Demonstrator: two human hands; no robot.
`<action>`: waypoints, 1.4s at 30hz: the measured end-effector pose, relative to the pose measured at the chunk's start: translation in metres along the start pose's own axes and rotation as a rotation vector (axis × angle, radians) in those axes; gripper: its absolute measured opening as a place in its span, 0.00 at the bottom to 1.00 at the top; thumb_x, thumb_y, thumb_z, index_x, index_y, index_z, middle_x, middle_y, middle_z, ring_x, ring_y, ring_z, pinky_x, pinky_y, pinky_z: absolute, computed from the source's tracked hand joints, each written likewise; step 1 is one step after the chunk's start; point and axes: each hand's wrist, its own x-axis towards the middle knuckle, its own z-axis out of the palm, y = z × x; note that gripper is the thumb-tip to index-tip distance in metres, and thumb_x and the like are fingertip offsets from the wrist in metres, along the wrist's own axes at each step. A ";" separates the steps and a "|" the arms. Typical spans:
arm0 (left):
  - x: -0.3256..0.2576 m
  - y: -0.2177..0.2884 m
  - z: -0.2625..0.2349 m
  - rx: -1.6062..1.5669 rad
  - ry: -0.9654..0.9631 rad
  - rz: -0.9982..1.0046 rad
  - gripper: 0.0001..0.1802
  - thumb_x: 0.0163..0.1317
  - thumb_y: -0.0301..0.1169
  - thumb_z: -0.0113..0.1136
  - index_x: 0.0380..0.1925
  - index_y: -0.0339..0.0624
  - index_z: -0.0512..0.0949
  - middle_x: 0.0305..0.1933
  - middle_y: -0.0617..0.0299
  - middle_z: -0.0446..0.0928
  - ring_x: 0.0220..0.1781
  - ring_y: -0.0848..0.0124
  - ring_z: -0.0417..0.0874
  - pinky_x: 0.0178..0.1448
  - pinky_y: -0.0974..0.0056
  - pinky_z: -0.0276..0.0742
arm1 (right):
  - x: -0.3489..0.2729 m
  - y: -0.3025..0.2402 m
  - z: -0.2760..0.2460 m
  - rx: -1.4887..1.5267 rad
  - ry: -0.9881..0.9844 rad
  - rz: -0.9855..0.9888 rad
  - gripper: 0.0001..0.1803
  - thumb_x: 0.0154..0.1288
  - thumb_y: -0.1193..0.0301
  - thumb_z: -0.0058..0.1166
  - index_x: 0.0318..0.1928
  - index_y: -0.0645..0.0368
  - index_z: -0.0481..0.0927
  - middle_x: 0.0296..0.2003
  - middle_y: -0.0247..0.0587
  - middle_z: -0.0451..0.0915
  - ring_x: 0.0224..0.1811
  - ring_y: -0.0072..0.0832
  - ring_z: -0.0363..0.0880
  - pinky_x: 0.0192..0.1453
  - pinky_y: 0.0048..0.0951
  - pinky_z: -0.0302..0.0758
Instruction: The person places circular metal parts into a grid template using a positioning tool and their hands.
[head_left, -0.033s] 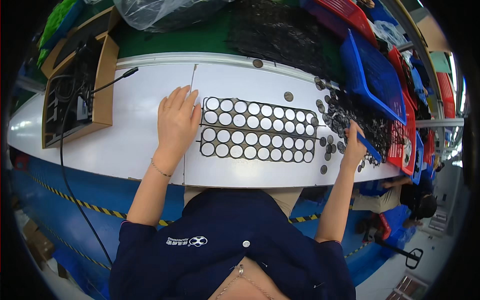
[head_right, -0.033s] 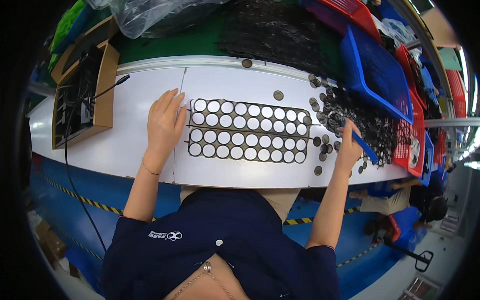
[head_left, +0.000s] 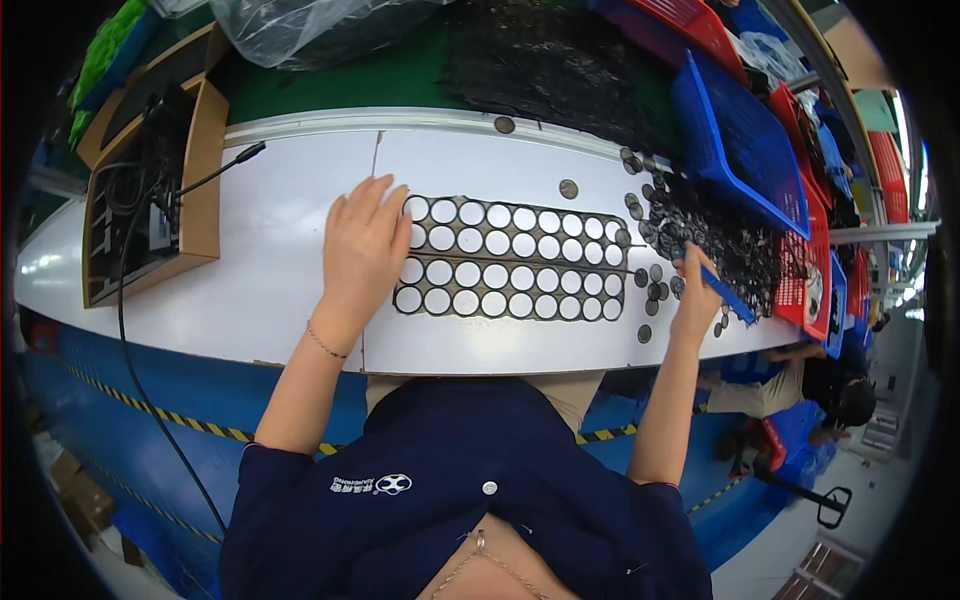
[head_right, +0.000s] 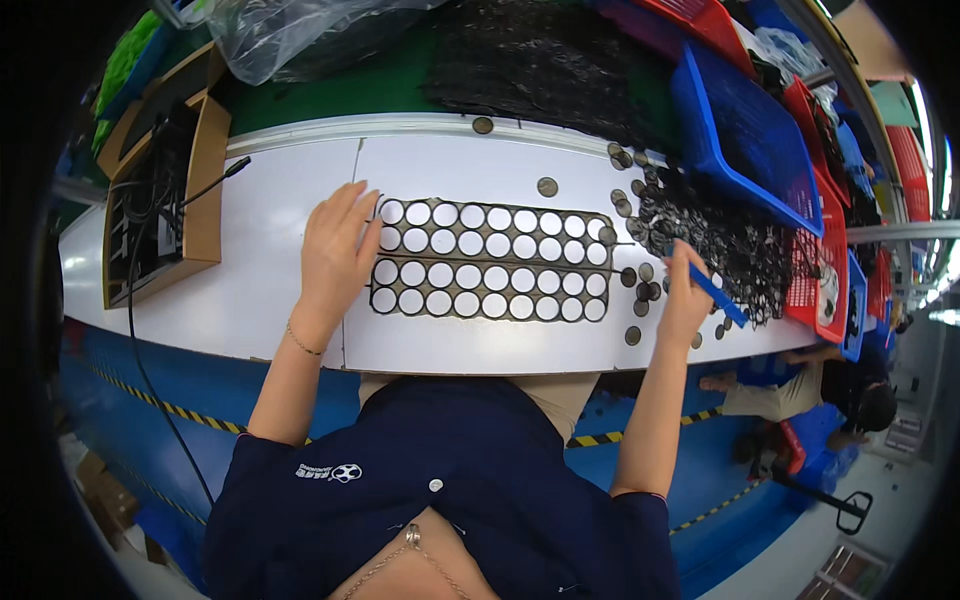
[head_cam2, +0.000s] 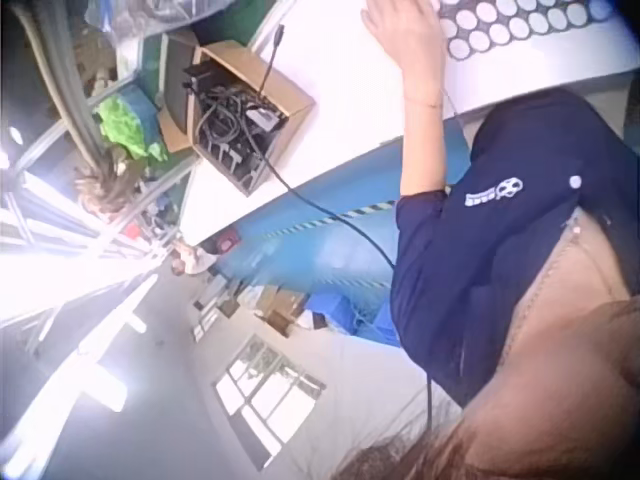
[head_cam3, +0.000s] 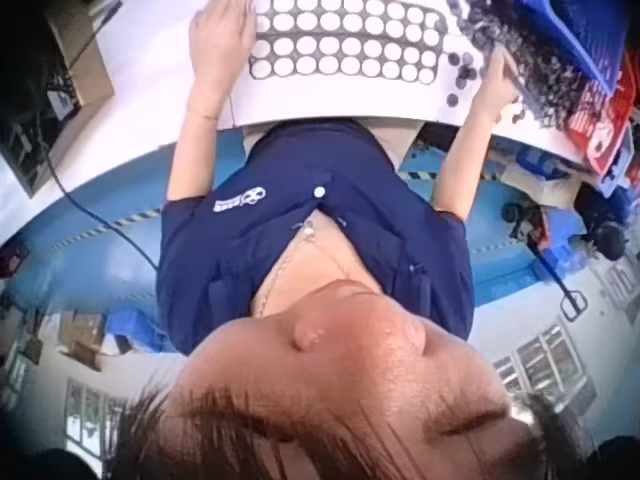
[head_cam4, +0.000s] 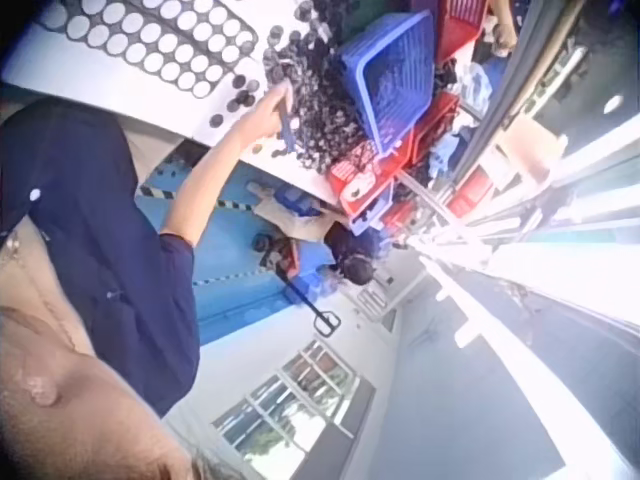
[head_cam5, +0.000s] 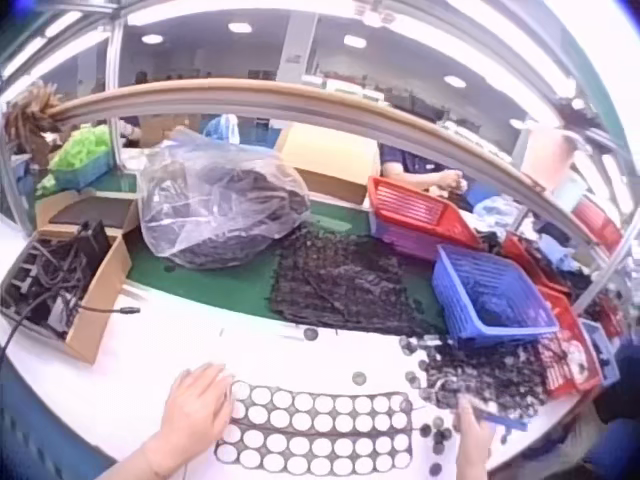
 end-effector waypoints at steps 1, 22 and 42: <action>0.004 0.017 0.004 -0.046 0.003 0.069 0.15 0.61 0.25 0.62 0.48 0.37 0.80 0.56 0.50 0.80 0.61 0.52 0.78 0.65 0.47 0.71 | -0.018 0.007 -0.001 0.112 -0.063 0.067 0.15 0.71 0.66 0.60 0.48 0.66 0.84 0.34 0.36 0.83 0.35 0.19 0.78 0.42 0.21 0.73; 0.140 0.127 0.128 -0.436 -0.281 0.109 0.08 0.64 0.29 0.55 0.33 0.37 0.79 0.35 0.50 0.82 0.40 0.51 0.84 0.46 0.49 0.78 | 0.006 0.005 0.043 -0.552 -0.310 -0.431 0.08 0.61 0.70 0.65 0.37 0.62 0.84 0.31 0.50 0.80 0.34 0.49 0.83 0.39 0.43 0.80; 0.117 0.097 0.127 -0.174 -0.458 0.202 0.09 0.64 0.31 0.61 0.38 0.37 0.79 0.45 0.52 0.79 0.51 0.54 0.80 0.53 0.53 0.76 | 0.081 0.043 -0.025 -1.089 -0.097 -0.493 0.07 0.63 0.71 0.57 0.41 0.56 0.83 0.38 0.48 0.80 0.37 0.48 0.83 0.41 0.44 0.81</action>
